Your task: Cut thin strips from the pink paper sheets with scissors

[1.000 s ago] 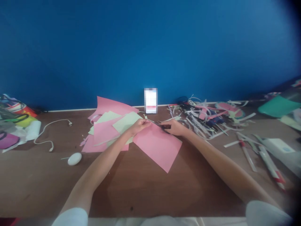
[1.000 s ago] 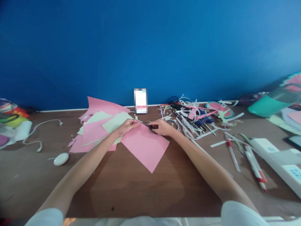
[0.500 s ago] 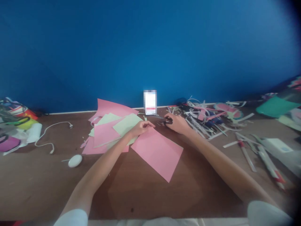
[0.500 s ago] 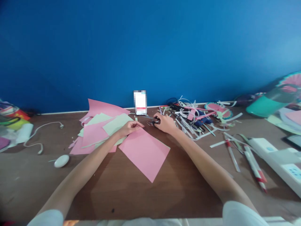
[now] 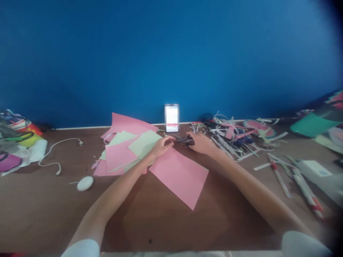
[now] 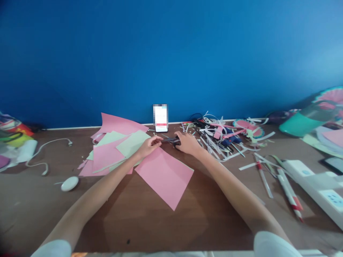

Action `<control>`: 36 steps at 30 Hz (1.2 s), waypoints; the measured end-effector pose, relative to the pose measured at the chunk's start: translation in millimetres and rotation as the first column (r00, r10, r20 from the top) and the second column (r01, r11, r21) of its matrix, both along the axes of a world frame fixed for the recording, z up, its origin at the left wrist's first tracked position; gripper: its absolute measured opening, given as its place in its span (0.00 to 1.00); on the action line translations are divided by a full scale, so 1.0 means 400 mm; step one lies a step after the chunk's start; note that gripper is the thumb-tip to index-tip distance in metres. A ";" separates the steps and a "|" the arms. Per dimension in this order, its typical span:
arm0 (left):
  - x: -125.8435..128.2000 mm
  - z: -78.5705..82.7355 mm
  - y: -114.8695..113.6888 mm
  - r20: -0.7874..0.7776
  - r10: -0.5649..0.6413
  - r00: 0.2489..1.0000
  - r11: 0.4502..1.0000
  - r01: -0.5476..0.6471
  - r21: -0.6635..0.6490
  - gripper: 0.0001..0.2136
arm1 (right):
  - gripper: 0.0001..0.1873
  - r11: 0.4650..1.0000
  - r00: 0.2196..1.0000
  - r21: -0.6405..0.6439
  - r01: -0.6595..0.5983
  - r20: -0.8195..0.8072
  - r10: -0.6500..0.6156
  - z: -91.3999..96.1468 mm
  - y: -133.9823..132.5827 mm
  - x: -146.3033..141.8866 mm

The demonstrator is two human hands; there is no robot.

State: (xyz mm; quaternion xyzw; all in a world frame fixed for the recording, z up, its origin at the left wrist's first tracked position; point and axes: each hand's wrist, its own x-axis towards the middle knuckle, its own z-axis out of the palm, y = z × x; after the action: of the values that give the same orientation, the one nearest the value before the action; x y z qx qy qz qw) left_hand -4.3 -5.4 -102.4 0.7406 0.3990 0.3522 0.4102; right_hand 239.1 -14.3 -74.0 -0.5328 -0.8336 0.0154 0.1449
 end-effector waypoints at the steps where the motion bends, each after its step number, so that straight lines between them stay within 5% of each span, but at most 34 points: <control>1: 0.000 0.003 -0.003 -0.011 -0.005 1.000 1.000 0.005 0.007 0.13 | 0.26 1.000 1.000 -0.031 0.002 -0.003 -0.002 0.005 -0.002 0.000; 6: -0.004 0.017 -0.011 -0.032 -0.069 0.997 0.995 0.066 -0.069 0.14 | 0.24 0.990 0.994 -0.123 -0.070 0.079 0.080 0.017 -0.002 0.008; 9: -0.006 0.020 -0.009 -0.055 -0.108 0.993 0.991 0.104 -0.083 0.15 | 0.14 0.986 0.975 -0.112 -0.120 0.175 0.138 0.019 -0.006 0.007; 13: -0.006 0.028 -0.008 -0.094 -0.139 0.986 0.988 0.131 -0.083 0.15 | 0.12 0.995 0.965 -0.062 -0.073 0.247 0.086 0.020 -0.010 -0.012; 21: 0.008 0.070 -0.036 -0.264 -0.252 0.931 0.968 0.246 -0.054 0.11 | 0.27 0.946 0.991 0.314 0.083 -0.123 -0.046 0.045 0.120 -0.112; 27: 0.014 0.070 -0.045 -0.312 -0.278 0.909 0.956 0.292 -0.001 0.10 | 0.33 0.946 0.978 0.293 0.141 -0.188 -0.088 0.058 0.210 -0.181; 36: 0.015 0.047 -0.039 -0.256 -0.243 0.936 0.969 0.248 -0.016 0.10 | 0.33 0.944 0.973 0.293 0.153 -0.213 -0.091 0.062 0.227 -0.185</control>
State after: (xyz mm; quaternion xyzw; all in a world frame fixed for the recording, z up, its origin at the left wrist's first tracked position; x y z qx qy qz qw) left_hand 1.7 -21.0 -83.8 0.8271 0.3501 0.2032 0.3898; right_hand 165.0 76.5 -49.4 -0.5503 -0.7727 -0.0709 0.3083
